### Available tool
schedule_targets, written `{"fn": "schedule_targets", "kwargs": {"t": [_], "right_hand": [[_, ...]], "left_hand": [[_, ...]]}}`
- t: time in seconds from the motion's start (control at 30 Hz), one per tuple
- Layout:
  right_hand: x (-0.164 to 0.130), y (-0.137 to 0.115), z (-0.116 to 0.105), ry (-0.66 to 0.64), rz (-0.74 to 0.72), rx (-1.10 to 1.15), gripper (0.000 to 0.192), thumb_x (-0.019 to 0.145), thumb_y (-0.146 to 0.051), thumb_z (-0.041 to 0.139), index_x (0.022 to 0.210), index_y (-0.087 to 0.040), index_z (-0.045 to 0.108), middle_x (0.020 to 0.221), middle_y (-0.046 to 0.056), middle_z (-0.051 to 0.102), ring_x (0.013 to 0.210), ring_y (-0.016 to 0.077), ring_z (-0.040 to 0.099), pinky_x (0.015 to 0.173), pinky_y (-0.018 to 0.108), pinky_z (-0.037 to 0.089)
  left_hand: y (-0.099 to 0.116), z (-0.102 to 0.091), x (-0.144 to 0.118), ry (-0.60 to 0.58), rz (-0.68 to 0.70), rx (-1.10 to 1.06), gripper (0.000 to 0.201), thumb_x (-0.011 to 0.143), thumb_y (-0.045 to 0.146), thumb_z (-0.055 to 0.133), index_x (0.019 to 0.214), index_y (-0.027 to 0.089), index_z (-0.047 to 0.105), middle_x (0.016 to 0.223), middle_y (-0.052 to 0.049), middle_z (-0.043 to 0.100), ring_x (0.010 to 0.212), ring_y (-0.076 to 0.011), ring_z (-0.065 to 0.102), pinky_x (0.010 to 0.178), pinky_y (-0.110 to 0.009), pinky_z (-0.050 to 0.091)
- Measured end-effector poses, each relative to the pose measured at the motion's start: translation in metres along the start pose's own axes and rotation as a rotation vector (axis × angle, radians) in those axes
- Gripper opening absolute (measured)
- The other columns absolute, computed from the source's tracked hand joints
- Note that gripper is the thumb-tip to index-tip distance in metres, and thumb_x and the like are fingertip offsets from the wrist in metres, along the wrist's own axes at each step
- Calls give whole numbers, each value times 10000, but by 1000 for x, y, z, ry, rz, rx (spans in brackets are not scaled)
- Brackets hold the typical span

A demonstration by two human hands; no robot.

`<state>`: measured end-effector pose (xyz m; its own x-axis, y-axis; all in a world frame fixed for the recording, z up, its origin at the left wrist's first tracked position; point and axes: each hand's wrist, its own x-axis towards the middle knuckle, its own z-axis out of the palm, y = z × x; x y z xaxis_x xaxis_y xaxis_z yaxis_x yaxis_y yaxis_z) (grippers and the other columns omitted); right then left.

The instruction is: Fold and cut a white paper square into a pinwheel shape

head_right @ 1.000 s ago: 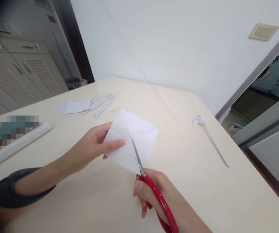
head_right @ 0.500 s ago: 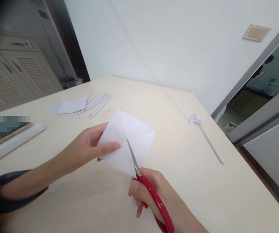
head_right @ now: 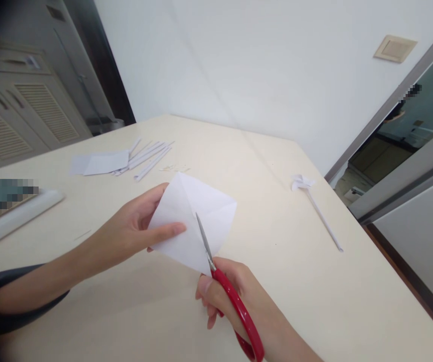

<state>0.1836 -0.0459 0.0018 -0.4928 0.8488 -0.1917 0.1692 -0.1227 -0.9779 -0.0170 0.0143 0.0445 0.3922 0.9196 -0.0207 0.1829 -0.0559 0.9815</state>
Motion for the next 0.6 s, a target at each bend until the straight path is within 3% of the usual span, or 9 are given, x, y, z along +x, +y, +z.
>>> {"fn": "schedule_targets", "kwargs": {"t": [0.2,0.43,0.6], "right_hand": [[2,3,0,52,51,-50,425,893,-520,418,670,-162,471,624,-2,519,610,122,512,662,261,409],[3,5,1,37,34,0,424,880,-522,441,677,-152,476,630,-16,481,535,95,477,573,239,403],[-1,-2,1,27,18,-37,379,893,-486,448,716,-156,505,677,-1,513,638,123,517,681,265,425]], "left_hand": [[0,0,-1,-13,20,31,375,745,174,628,1098,241,519,966,-18,660,836,-200,634,639,-252,516],[2,0,-1,2,56,111,300,762,226,618,1054,243,552,1000,-20,672,809,-198,641,651,-266,513],[1,0,-1,-47,49,81,223,757,232,625,975,248,580,902,6,679,744,-181,639,615,-247,499]]}}
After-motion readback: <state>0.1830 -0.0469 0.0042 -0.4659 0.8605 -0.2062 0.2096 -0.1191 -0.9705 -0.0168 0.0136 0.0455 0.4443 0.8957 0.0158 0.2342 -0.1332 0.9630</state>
